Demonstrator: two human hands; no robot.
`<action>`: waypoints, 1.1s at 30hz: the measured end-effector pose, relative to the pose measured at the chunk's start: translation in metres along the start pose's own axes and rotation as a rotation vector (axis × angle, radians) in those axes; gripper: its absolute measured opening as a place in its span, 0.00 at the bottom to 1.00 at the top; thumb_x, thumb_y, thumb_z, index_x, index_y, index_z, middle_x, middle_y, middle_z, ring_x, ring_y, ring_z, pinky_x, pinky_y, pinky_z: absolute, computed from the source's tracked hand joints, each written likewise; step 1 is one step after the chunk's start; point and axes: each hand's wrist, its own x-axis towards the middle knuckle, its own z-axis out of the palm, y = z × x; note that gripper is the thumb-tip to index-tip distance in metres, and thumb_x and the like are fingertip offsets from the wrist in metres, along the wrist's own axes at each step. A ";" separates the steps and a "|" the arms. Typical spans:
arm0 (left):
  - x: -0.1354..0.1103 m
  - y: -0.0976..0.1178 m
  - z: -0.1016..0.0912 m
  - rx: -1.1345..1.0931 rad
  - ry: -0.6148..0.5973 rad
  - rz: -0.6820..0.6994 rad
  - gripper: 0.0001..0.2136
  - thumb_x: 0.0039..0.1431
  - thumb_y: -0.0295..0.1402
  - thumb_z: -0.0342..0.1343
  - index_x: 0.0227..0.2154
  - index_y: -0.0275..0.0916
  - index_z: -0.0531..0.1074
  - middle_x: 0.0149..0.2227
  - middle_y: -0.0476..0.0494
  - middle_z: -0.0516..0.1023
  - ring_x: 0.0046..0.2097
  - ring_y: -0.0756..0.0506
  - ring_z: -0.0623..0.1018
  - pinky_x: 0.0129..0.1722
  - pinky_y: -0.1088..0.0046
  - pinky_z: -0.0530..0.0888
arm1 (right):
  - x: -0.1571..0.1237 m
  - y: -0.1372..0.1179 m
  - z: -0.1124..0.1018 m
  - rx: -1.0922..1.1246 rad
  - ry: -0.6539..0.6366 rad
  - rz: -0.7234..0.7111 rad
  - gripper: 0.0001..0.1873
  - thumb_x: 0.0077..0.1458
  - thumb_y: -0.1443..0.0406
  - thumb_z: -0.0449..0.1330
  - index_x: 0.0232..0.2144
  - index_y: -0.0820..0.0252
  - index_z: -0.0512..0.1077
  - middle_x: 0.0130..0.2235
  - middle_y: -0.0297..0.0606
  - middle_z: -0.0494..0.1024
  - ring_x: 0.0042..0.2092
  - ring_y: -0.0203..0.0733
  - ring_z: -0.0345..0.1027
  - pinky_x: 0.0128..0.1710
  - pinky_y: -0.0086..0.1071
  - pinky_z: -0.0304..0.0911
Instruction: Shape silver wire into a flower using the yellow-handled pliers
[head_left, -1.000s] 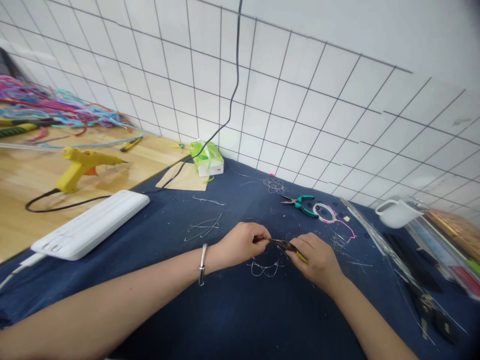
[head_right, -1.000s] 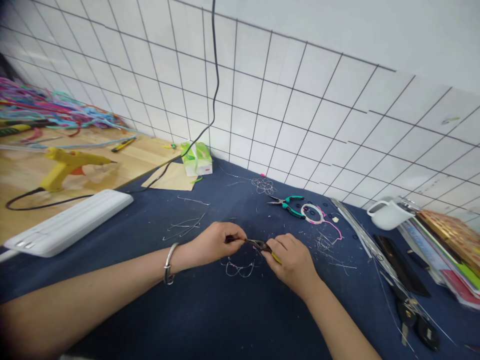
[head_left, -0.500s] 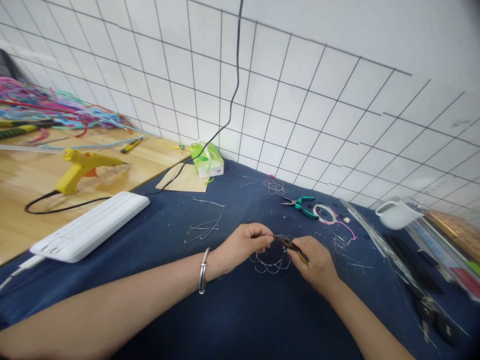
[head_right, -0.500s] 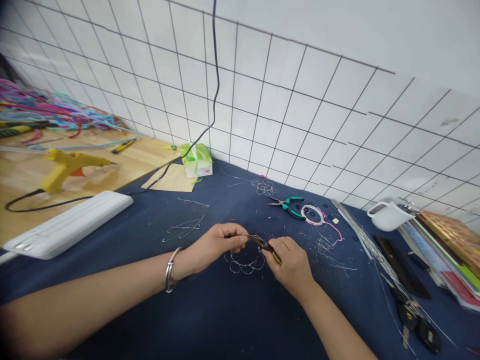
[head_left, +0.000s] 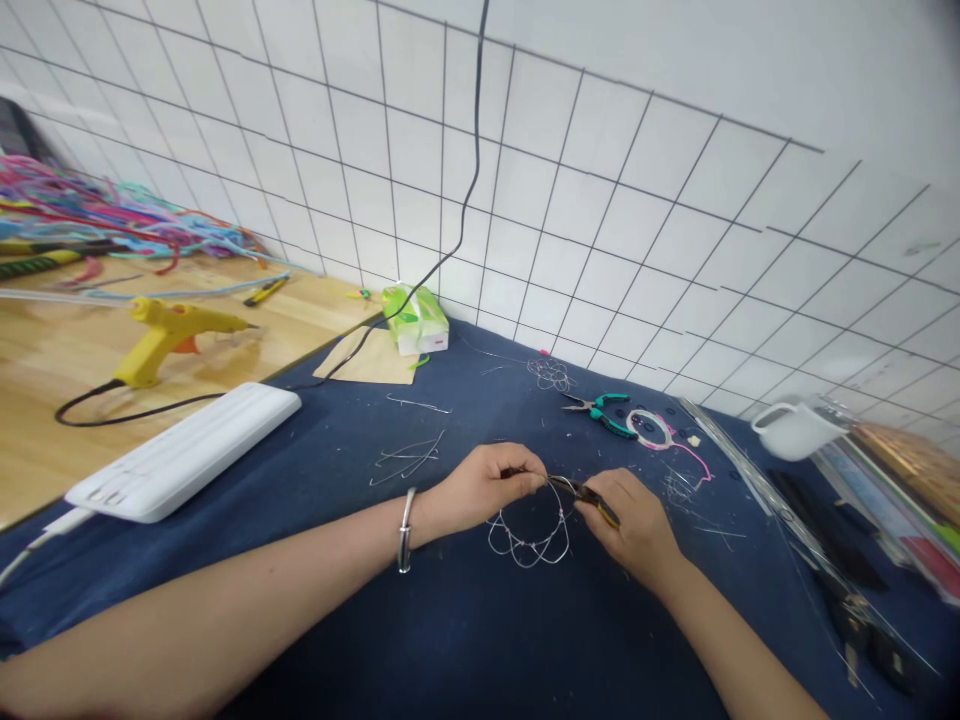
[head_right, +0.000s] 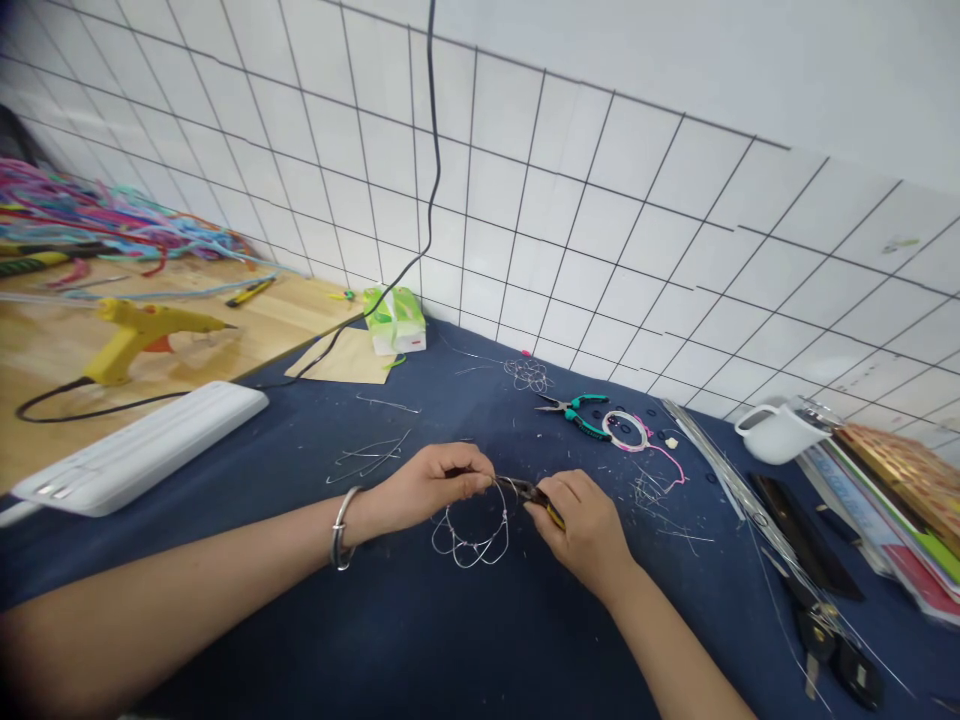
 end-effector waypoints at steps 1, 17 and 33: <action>0.000 0.000 -0.001 0.004 -0.014 0.003 0.07 0.55 0.31 0.49 0.29 0.36 0.71 0.29 0.49 0.70 0.30 0.52 0.68 0.32 0.77 0.66 | 0.000 0.001 0.000 -0.008 0.000 -0.009 0.07 0.54 0.64 0.54 0.36 0.59 0.67 0.33 0.40 0.70 0.37 0.40 0.63 0.38 0.36 0.61; 0.001 -0.001 -0.002 -0.235 -0.176 -0.173 0.06 0.53 0.33 0.51 0.28 0.35 0.69 0.25 0.50 0.68 0.27 0.54 0.67 0.25 0.79 0.63 | -0.002 0.001 0.001 0.011 0.008 -0.034 0.06 0.54 0.65 0.54 0.36 0.60 0.67 0.33 0.40 0.70 0.37 0.40 0.63 0.38 0.36 0.62; 0.002 -0.004 -0.004 -0.239 -0.181 -0.164 0.07 0.54 0.33 0.50 0.29 0.35 0.69 0.25 0.50 0.68 0.26 0.54 0.66 0.25 0.80 0.64 | -0.001 0.003 0.000 0.082 -0.007 -0.033 0.07 0.53 0.65 0.54 0.36 0.59 0.67 0.34 0.40 0.70 0.37 0.40 0.64 0.38 0.36 0.63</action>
